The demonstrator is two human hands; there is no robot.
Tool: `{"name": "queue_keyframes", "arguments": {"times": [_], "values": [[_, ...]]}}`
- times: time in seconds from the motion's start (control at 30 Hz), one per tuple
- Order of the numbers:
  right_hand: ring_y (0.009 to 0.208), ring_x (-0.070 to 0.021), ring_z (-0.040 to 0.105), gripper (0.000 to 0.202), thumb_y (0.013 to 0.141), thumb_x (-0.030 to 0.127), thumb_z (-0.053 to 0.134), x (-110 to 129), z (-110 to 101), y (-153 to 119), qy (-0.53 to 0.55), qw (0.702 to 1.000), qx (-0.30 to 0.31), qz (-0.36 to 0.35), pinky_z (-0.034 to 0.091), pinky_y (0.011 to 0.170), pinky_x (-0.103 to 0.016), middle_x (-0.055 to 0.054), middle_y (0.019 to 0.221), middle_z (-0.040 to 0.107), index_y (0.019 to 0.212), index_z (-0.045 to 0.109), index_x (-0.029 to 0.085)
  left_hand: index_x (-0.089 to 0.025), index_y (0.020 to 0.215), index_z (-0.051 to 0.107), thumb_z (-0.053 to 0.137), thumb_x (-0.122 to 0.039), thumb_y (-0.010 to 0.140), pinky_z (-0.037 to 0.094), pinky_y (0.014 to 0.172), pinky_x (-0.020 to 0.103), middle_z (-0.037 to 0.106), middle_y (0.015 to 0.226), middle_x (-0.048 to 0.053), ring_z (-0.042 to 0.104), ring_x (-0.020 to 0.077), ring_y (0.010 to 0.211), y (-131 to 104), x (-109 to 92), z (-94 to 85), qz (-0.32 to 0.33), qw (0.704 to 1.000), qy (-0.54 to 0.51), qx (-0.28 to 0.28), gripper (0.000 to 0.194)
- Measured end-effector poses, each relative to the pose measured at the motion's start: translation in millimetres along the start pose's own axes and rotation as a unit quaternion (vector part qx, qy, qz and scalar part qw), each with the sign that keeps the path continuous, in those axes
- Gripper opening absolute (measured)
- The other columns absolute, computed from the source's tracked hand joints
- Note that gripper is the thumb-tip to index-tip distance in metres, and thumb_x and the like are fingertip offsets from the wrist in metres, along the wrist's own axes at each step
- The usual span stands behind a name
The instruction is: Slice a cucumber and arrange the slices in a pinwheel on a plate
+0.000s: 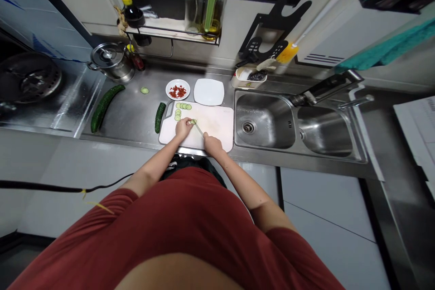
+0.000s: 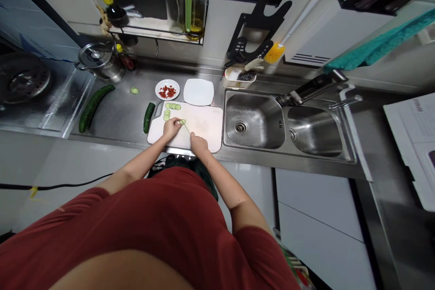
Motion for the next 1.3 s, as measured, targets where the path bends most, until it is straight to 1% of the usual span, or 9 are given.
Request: {"name": "queue_keyframes", "arguments": {"times": [0.13, 0.37, 0.53, 0.7, 0.83, 0.93, 1.13, 1.3], "values": [[0.1, -0.025, 0.066, 0.036, 0.091, 0.008, 0.037, -5, 4, -5, -0.005, 1.0, 0.003, -0.005, 0.048, 0.082, -0.034, -0.016, 0.106, 0.067, 0.126, 0.04, 0.015, -0.021, 0.096, 0.072, 0.067, -0.024, 0.075, 0.043, 0.073, 0.026, 0.066, 0.076, 0.003, 0.06, 0.0178, 0.075, 0, 1, 0.5, 0.009, 1.0, 0.026, 0.004, 0.021], [0.097, -0.0259, 0.066, 0.034, 0.091, 0.012, 0.042, -15, 13, -17, -0.021, 1.0, 0.018, 0.007, 0.049, 0.08, -0.033, -0.015, 0.1, 0.068, 0.124, 0.042, 0.015, -0.02, 0.096, 0.072, 0.068, -0.023, 0.075, 0.043, 0.071, 0.026, 0.066, 0.074, 0.003, 0.059, 0.0178, 0.073, -1, -1, -1.4, 0.0, 1.0, 0.013, 0.011, 0.022], [0.097, -0.0248, 0.066, 0.035, 0.09, 0.01, 0.04, -11, 10, -13, -0.017, 1.0, 0.018, 0.004, 0.049, 0.081, -0.032, -0.015, 0.102, 0.068, 0.124, 0.041, 0.015, -0.02, 0.092, 0.072, 0.07, -0.021, 0.073, 0.043, 0.073, 0.025, 0.065, 0.072, 0.002, 0.059, 0.0172, 0.073, -1, -3, -3.0, -0.014, 1.0, -0.019, 0.006, 0.019], [0.098, -0.0244, 0.066, 0.034, 0.091, 0.008, 0.036, -5, 4, -4, -0.02, 1.0, -0.001, -0.007, 0.049, 0.081, -0.033, -0.016, 0.103, 0.068, 0.125, 0.04, 0.014, -0.019, 0.098, 0.071, 0.067, -0.023, 0.076, 0.043, 0.071, 0.024, 0.067, 0.077, 0.002, 0.06, 0.0161, 0.074, -1, -3, -2.5, -0.01, 0.999, 0.025, 0.022, 0.022], [0.097, -0.0251, 0.067, 0.033, 0.091, 0.007, 0.037, -2, 2, 0, -0.023, 1.0, -0.01, -0.015, 0.05, 0.08, -0.033, -0.016, 0.102, 0.068, 0.123, 0.041, 0.014, -0.019, 0.097, 0.072, 0.066, -0.023, 0.076, 0.043, 0.068, 0.024, 0.067, 0.076, 0.002, 0.06, 0.0158, 0.073, 1, 0, -0.7, 0.004, 0.999, 0.035, 0.02, 0.022], [0.096, -0.0252, 0.067, 0.032, 0.091, 0.007, 0.036, -1, 0, 0, -0.025, 0.999, -0.012, -0.015, 0.05, 0.079, -0.033, -0.016, 0.102, 0.068, 0.122, 0.042, 0.013, -0.019, 0.096, 0.072, 0.066, -0.023, 0.076, 0.043, 0.068, 0.025, 0.067, 0.076, 0.002, 0.06, 0.0158, 0.072, 2, 3, 0.7, 0.008, 0.999, 0.036, 0.018, 0.021], [0.1, -0.0243, 0.066, 0.035, 0.092, 0.007, 0.034, 1, 0, -1, -0.03, 0.999, -0.008, -0.009, 0.049, 0.082, -0.033, -0.018, 0.107, 0.067, 0.126, 0.04, 0.013, -0.019, 0.097, 0.072, 0.066, -0.023, 0.076, 0.043, 0.067, 0.024, 0.067, 0.077, 0.002, 0.06, 0.0158, 0.073, 2, 4, 1.7, 0.011, 0.999, 0.041, 0.015, 0.022], [0.099, -0.0247, 0.066, 0.035, 0.091, 0.008, 0.035, -6, 7, -7, -0.029, 1.0, 0.006, -0.001, 0.049, 0.081, -0.033, -0.017, 0.105, 0.068, 0.125, 0.041, 0.014, -0.019, 0.097, 0.071, 0.067, -0.025, 0.077, 0.044, 0.067, 0.024, 0.068, 0.077, 0.003, 0.061, 0.016, 0.074, 2, 4, 2.2, 0.009, 0.999, 0.045, 0.016, 0.022]]}}
Point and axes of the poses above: each hand's wrist, its own y-axis towards the middle knuckle, its own z-axis out of the palm, x = y × z, the point moved 3 cm from there along y, towards the middle knuckle
